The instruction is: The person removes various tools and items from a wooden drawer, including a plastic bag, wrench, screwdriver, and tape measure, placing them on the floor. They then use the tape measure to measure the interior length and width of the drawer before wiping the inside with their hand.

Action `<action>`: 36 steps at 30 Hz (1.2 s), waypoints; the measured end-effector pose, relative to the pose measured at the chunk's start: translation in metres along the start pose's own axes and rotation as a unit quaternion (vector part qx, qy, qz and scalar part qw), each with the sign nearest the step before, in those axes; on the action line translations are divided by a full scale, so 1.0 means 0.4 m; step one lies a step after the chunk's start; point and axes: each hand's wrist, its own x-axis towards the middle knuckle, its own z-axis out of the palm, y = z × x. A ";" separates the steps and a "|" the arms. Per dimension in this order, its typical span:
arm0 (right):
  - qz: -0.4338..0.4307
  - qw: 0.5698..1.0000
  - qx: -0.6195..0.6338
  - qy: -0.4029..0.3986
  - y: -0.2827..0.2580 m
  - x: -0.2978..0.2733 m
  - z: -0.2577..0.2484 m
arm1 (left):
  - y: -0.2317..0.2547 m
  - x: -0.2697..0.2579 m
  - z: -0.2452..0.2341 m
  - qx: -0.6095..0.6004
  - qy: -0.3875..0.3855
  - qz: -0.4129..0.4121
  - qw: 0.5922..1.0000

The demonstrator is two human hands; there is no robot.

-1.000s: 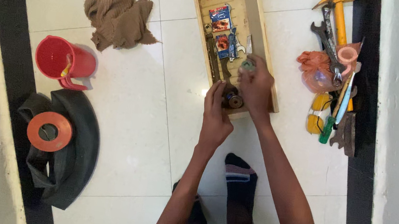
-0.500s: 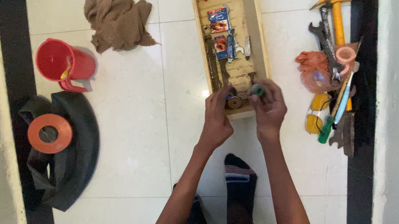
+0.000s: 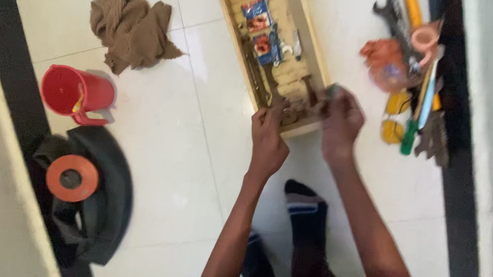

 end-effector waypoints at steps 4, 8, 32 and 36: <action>0.120 0.975 0.174 0.070 -0.113 0.053 -0.112 | 0.010 0.006 -0.014 -0.007 -0.024 -0.002 1.000; 0.120 0.963 0.230 0.078 -0.228 0.159 -0.187 | 0.023 0.007 -0.035 -0.013 -0.057 -0.019 0.998; -0.152 0.783 -0.581 -0.160 0.030 0.146 0.192 | 0.026 0.019 -0.047 0.035 -0.125 -0.038 0.991; -0.124 0.729 -0.651 -0.173 0.151 0.275 0.228 | 0.020 0.001 -0.050 0.027 -0.105 -0.011 0.994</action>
